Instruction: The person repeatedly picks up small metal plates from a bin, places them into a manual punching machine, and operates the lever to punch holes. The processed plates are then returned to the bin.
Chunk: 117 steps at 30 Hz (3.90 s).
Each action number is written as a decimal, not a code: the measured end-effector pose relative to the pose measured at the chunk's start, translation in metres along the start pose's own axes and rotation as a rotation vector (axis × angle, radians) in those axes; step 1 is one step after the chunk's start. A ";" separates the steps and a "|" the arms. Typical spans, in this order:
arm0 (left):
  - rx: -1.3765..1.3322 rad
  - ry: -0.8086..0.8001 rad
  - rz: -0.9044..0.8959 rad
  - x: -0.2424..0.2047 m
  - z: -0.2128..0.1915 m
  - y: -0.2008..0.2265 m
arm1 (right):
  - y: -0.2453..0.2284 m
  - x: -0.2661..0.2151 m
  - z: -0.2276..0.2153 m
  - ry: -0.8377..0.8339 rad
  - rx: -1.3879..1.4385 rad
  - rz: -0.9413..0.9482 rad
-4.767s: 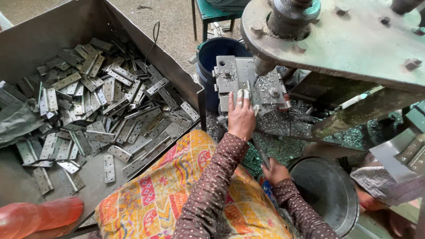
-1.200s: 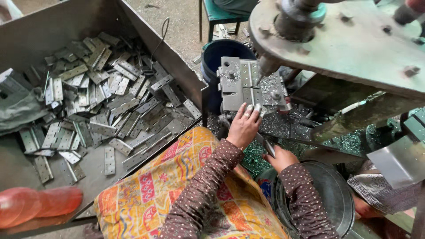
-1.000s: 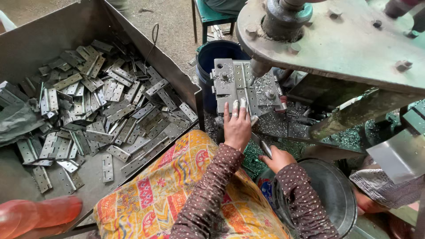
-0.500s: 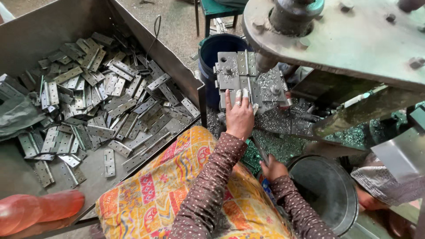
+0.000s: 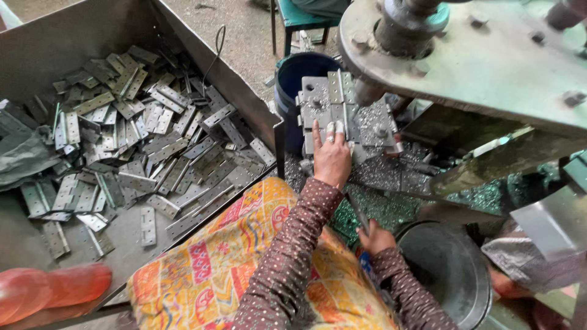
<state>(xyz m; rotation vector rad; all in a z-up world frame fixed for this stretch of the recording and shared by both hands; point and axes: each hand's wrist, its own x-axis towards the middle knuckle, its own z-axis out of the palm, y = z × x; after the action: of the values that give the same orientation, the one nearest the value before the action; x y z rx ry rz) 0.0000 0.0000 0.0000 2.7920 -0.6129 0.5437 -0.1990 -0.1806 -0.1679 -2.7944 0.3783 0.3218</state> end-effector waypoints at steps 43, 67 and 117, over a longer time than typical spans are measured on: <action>-0.014 -0.179 -0.038 0.039 0.000 -0.011 | -0.005 0.011 -0.045 -0.072 0.027 -0.019; 0.018 0.284 0.159 -0.071 -0.066 0.013 | -0.087 -0.027 -0.165 0.229 0.178 -0.036; 0.040 0.046 -0.039 -0.012 -0.009 0.010 | -0.004 0.000 -0.003 0.045 0.032 -0.070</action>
<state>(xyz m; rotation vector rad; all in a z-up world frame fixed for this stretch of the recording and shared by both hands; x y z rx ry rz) -0.0173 -0.0015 0.0047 2.8136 -0.5427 0.6168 -0.1973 -0.1780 -0.1643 -2.7802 0.2919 0.2359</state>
